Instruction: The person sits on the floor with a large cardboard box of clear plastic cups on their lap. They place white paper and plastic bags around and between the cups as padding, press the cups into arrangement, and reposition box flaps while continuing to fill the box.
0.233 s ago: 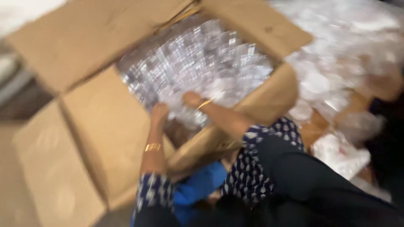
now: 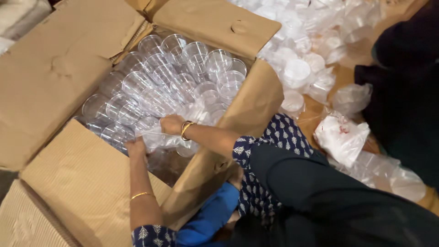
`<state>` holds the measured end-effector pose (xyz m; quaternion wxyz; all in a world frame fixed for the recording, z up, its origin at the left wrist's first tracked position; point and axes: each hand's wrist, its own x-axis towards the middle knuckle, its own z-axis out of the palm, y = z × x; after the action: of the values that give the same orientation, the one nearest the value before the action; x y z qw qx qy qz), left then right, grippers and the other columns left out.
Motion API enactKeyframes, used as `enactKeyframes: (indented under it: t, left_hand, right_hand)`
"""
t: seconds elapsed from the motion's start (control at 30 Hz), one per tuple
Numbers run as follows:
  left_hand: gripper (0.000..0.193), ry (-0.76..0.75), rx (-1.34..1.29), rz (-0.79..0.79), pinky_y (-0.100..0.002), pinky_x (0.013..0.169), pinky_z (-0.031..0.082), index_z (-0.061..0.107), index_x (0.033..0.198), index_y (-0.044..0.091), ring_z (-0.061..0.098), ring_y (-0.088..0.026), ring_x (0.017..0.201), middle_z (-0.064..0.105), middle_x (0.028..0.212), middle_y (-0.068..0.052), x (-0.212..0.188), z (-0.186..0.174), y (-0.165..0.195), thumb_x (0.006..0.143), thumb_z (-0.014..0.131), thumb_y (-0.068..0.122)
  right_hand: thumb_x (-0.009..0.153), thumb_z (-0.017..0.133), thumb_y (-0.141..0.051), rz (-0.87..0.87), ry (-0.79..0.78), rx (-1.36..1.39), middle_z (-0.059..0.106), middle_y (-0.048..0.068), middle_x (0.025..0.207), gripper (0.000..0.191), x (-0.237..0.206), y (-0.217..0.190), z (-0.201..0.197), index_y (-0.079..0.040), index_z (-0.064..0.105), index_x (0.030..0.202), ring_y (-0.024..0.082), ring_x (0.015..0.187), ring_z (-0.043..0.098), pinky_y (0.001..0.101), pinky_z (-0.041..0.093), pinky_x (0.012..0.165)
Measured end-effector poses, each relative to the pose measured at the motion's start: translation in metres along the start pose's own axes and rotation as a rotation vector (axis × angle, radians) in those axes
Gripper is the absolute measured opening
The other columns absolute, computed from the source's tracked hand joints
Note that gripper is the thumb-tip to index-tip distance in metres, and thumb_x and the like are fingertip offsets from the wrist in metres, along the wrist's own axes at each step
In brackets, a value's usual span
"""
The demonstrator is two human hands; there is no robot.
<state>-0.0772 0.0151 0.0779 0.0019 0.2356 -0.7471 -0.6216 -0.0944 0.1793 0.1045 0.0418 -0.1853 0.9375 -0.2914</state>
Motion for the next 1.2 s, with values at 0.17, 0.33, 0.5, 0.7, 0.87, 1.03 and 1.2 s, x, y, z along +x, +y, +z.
enactKeyframes:
  t: [0.17,0.33,0.5,0.7,0.87,1.03,1.2]
  left_hand:
    - [0.055,-0.184,0.006,-0.129,-0.048,0.058,0.060,0.054,0.140,0.001,0.066,-0.031,0.092,0.063,0.122,-0.019,0.005,0.003,0.013,0.105,0.045,0.044]
    - [0.048,-0.043,-0.020,-0.109,-0.052,0.064,0.058,0.037,0.142,0.007,0.062,-0.033,0.098,0.055,0.128,-0.019,0.020,-0.004,-0.009,0.104,0.052,0.032]
    - [0.055,-0.050,-0.256,-0.091,-0.058,0.075,0.060,0.029,0.140,0.013,0.060,-0.032,0.105,0.049,0.131,-0.015,0.021,-0.017,-0.016,0.098,0.063,0.026]
    - [0.059,-0.356,-0.727,0.075,-0.051,0.093,0.058,0.043,0.140,0.014,0.061,-0.032,0.121,0.057,0.137,-0.011,-0.049,-0.034,0.019,0.092,0.070,0.035]
    - [0.077,-0.620,-0.903,0.204,-0.049,0.103,0.056,0.043,0.144,0.014,0.059,-0.034,0.126,0.055,0.137,-0.014,-0.142,-0.006,0.028,0.078,0.079,0.032]
    - [0.096,-0.672,-0.839,0.268,-0.045,0.108,0.053,0.041,0.151,0.012,0.058,-0.033,0.130,0.053,0.143,-0.012,-0.184,0.023,0.025,0.068,0.083,0.032]
    - [0.093,-0.779,-0.815,0.244,-0.048,0.098,0.058,0.042,0.151,0.005,0.064,-0.035,0.115,0.058,0.142,-0.016,-0.207,0.049,0.030,0.070,0.082,0.027]
  right_hand:
    - [0.081,0.064,-0.025,-0.106,-0.003,-0.035,0.076,0.017,0.095,0.023,0.012,0.009,0.000,-0.010,0.080,0.086,0.038,0.093,0.071,0.0507,0.055,0.082]
    - [0.079,0.066,-0.027,-0.044,-0.085,0.055,0.074,0.021,0.096,0.029,0.037,0.018,0.026,-0.007,0.076,0.096,0.039,0.095,0.070,0.0493,0.054,0.084]
    - [0.086,0.073,-0.025,-0.593,0.401,0.436,0.074,0.020,0.108,0.033,0.041,0.029,0.034,-0.005,0.070,0.113,0.036,0.095,0.070,0.0444,0.055,0.081]
    - [0.094,0.061,-0.007,-0.355,0.343,0.651,0.079,0.008,0.092,0.036,-0.004,0.007,-0.040,-0.014,0.072,0.127,0.012,0.077,0.069,0.0272,0.056,0.069]
    - [0.101,0.060,-0.003,-0.575,0.433,0.449,0.078,0.010,0.102,0.025,-0.115,0.003,-0.120,-0.008,0.069,0.123,0.018,0.089,0.078,0.0290,0.061,0.076]
    - [0.075,0.053,0.004,-0.590,0.405,0.318,0.075,0.011,0.092,0.050,-0.194,0.033,-0.148,0.000,0.069,0.122,0.022,0.086,0.077,0.0312,0.061,0.078]
    - [0.080,0.061,0.000,-0.524,0.521,0.250,0.075,0.012,0.091,0.031,-0.238,0.067,-0.151,0.000,0.069,0.110,0.020,0.075,0.075,0.0307,0.058,0.065]
